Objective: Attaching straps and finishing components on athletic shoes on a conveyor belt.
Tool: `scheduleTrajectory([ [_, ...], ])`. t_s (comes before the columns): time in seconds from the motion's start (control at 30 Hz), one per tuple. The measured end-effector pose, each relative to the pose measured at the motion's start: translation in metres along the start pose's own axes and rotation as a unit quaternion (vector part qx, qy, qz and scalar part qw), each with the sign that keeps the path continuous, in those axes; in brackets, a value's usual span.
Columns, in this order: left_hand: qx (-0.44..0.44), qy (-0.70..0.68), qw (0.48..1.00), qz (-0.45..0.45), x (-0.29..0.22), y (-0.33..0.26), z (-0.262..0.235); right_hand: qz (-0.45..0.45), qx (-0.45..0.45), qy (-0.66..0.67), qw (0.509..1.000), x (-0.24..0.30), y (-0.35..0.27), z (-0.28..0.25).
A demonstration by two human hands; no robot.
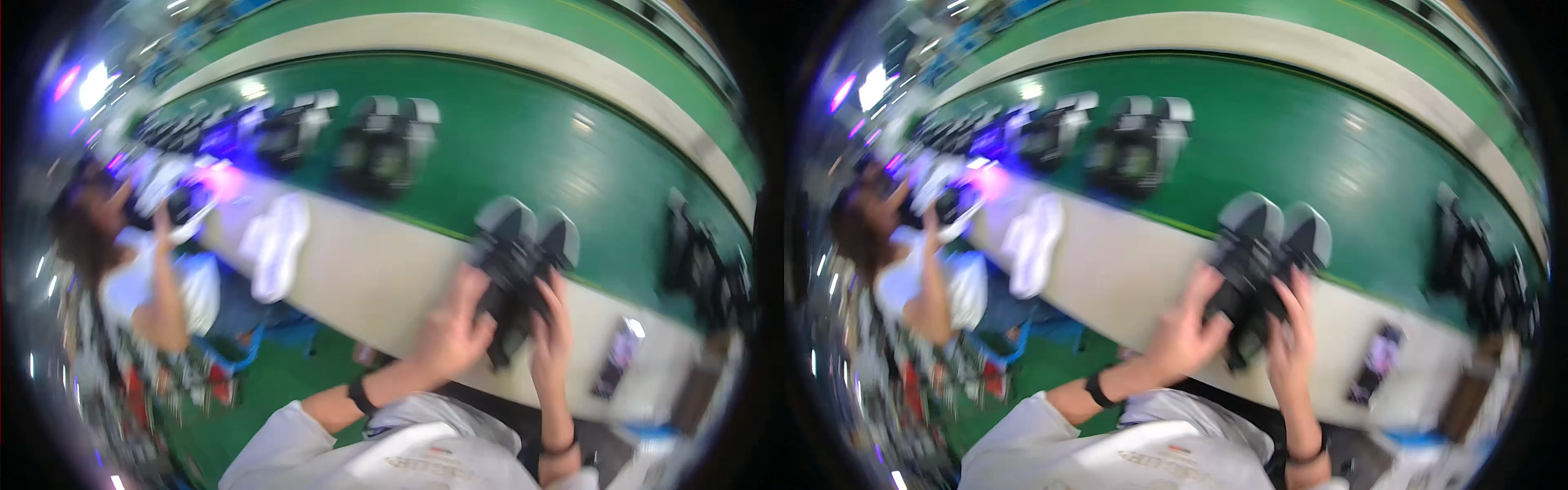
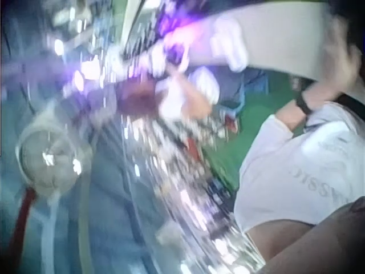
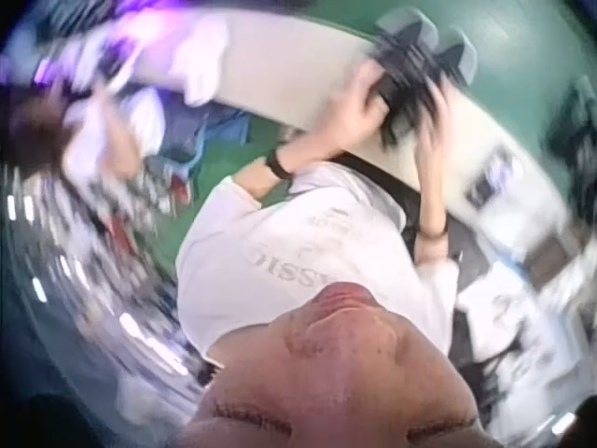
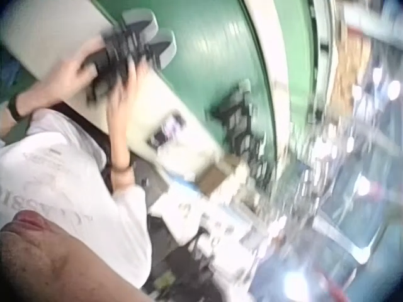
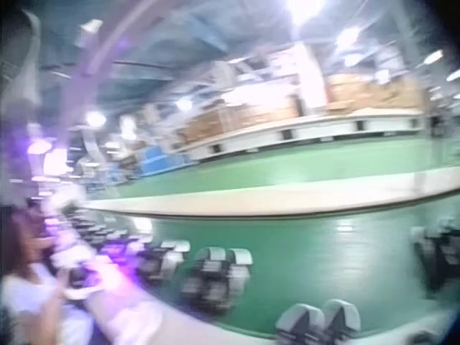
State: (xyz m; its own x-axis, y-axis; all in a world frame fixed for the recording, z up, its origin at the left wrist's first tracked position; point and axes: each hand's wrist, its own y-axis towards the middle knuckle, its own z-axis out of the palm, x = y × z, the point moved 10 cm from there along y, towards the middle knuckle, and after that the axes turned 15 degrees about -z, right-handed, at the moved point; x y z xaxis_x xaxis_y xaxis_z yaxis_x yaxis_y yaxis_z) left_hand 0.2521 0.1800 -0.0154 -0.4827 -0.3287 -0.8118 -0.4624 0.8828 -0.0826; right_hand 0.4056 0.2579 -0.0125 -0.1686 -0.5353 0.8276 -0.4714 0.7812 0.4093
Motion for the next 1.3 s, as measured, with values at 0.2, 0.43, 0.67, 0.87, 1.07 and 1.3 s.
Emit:
scheduleTrajectory([
  [0.2, -0.099, 0.003, 0.989, 0.108, -0.023, 0.134, -0.069, -0.049, -0.078, -0.110, 0.990, -0.078, 0.162, -0.007],
  [0.43, 0.048, 0.121, 0.987, 0.095, 0.040, 0.041, -0.067, -0.085, -0.279, -0.515, 0.806, -0.112, 0.102, -0.237],
  [0.67, 0.104, 0.312, 0.933, 0.147, 0.106, -0.028, -0.025, 0.280, -0.100, -0.433, 0.851, -0.256, 0.048, -0.328],
  [0.87, 0.104, 0.328, 0.926, 0.152, 0.102, -0.028, -0.015, 0.262, -0.161, -0.396, 0.865, -0.247, 0.061, -0.299],
  [1.07, 0.103, 0.326, 0.926, 0.163, 0.105, -0.032, -0.011, 0.342, -0.160, -0.220, 0.899, -0.216, 0.063, -0.245],
  [1.3, 0.105, 0.309, 0.927, 0.184, 0.097, -0.031, -0.004, 0.390, -0.094, 0.095, 0.911, -0.122, 0.040, -0.159],
])
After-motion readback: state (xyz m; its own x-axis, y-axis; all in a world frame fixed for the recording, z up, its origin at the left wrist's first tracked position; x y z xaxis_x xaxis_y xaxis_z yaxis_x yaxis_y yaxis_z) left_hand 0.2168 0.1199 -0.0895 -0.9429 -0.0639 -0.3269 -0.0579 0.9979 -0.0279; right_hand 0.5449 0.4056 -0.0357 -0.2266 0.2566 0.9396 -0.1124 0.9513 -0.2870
